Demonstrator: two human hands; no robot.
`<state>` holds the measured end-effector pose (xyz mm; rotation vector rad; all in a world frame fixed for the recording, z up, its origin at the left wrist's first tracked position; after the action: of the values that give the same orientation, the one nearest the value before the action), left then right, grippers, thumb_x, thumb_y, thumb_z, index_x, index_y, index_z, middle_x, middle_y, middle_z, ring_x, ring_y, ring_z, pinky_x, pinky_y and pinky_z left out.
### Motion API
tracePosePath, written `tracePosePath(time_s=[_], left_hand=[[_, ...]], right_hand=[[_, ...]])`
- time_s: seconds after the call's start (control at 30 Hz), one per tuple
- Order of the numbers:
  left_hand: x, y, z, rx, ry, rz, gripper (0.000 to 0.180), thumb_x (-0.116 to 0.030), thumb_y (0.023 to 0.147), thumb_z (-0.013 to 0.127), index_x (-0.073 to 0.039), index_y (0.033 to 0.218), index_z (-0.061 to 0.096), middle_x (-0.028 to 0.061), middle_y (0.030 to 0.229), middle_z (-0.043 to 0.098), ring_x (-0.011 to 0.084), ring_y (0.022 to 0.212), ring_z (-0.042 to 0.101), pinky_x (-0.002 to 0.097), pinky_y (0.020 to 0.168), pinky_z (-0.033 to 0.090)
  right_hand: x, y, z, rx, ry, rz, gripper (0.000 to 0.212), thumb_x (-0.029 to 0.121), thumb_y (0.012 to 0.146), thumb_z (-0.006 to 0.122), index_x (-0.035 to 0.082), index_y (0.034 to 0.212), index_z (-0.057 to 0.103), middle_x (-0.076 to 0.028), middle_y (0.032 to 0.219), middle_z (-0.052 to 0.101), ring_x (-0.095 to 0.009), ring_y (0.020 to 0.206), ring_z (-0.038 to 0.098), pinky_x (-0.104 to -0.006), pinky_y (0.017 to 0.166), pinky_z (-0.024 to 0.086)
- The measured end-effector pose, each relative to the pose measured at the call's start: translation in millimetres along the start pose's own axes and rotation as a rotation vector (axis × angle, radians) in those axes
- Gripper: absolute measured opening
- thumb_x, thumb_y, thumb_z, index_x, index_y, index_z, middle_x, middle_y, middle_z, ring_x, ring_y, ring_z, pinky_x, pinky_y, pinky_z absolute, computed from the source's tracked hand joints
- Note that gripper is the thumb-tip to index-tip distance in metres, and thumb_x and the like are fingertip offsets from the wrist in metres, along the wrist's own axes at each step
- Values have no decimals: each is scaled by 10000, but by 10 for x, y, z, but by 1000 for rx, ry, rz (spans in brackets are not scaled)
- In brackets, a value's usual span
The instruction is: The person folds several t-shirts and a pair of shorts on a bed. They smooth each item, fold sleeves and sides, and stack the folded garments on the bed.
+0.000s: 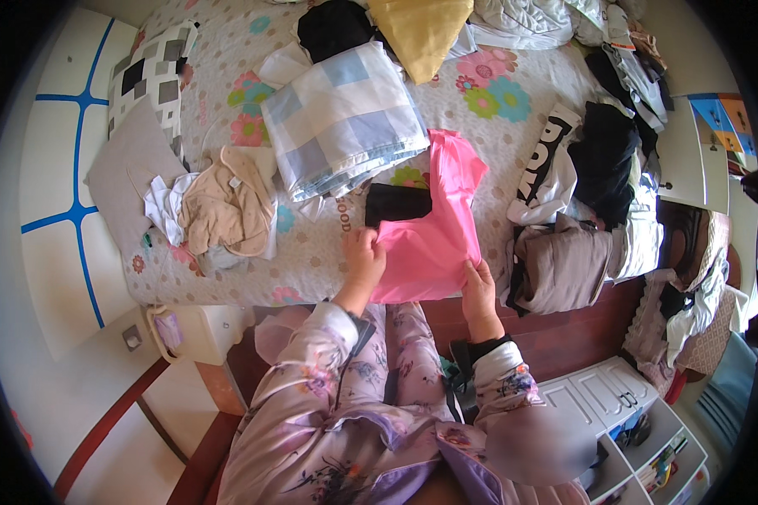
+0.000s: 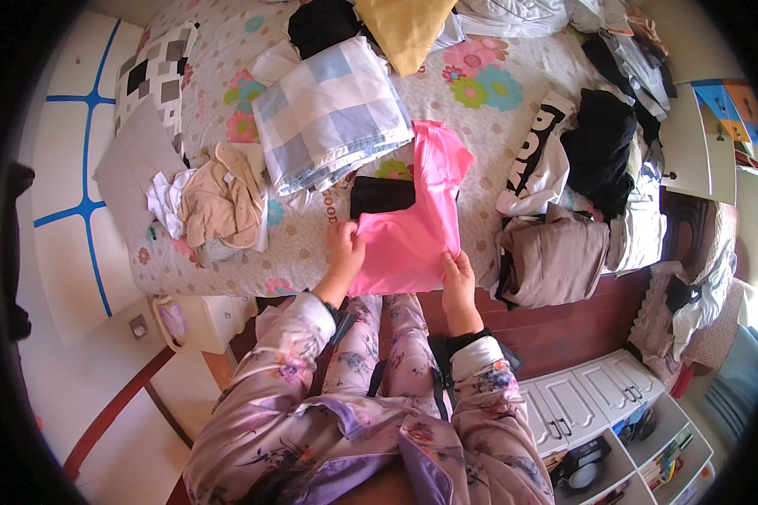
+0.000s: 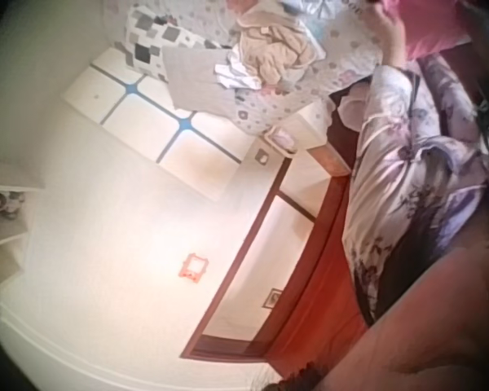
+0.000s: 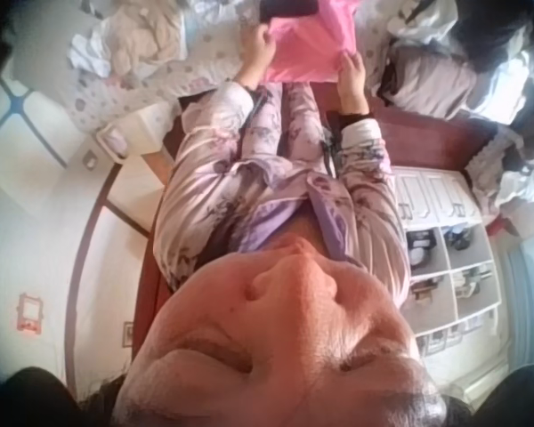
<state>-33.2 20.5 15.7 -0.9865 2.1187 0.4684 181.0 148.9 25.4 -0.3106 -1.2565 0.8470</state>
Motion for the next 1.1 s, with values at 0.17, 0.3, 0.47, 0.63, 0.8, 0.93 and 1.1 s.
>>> tracePosePath(time_s=[0.17,0.3,0.47,0.63,0.8,0.93,1.1], left_hand=[[-176,-778,-338,403,-1001,-733,213,-73,779,561,-36,976,487,23,862,534,129,808,528,264,734,422],[-857,-1120,-799,722,-1638,-1043,387,-59,763,578,-6,1135,484,52,1011,573,136,911,545,275,793,427],[-1414,-961,-1221,961,-1419,-986,458,-67,762,588,4,1203,489,59,1068,584,122,933,550,256,799,434],[-1874,-69,-1741,399,-1278,-424,251,38,719,595,-10,966,582,39,897,587,123,850,562,257,788,441],[-2444,132,-2231,257,-1045,39,164,16,744,595,-4,903,565,57,952,538,143,941,497,256,807,383],[-2536,-106,-2357,262,-732,226,116,-5,743,599,-18,844,543,80,957,526,223,1010,465,317,839,364],[-2034,-586,-2048,272,-316,268,181,37,676,618,-40,801,513,91,971,505,278,1024,460,370,881,353]], right_hand=[[337,-587,66,-19,41,-20,177,88,891,498,27,1048,553,-5,960,591,-71,845,538,-214,767,419],[845,-1106,227,85,-16,6,177,84,895,490,20,1039,570,-7,949,602,-81,834,557,-220,763,441],[1490,-1271,604,198,-242,-74,188,110,899,494,7,1033,575,11,905,597,-54,813,533,-192,730,426],[2301,-1202,1096,277,-308,-296,156,130,902,504,23,966,598,53,801,572,-22,700,477,-161,624,381],[2924,-1618,1229,253,-291,-501,139,118,887,535,13,957,594,44,814,575,-34,747,497,-167,676,394],[2870,-1919,982,218,-356,-564,124,113,881,546,15,942,592,45,827,570,-39,759,482,-176,702,383],[1851,-1830,362,177,-337,-196,101,80,881,537,8,937,581,54,854,568,-30,791,471,-175,734,377]])
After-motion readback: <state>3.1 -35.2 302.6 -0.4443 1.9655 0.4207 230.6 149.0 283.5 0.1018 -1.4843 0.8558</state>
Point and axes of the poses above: each hand's wrist, its own y-axis towards the middle knuckle, its own z-axis out of the palm, x = y × z, the point moved 7 cm from there along y, towards the middle knuckle
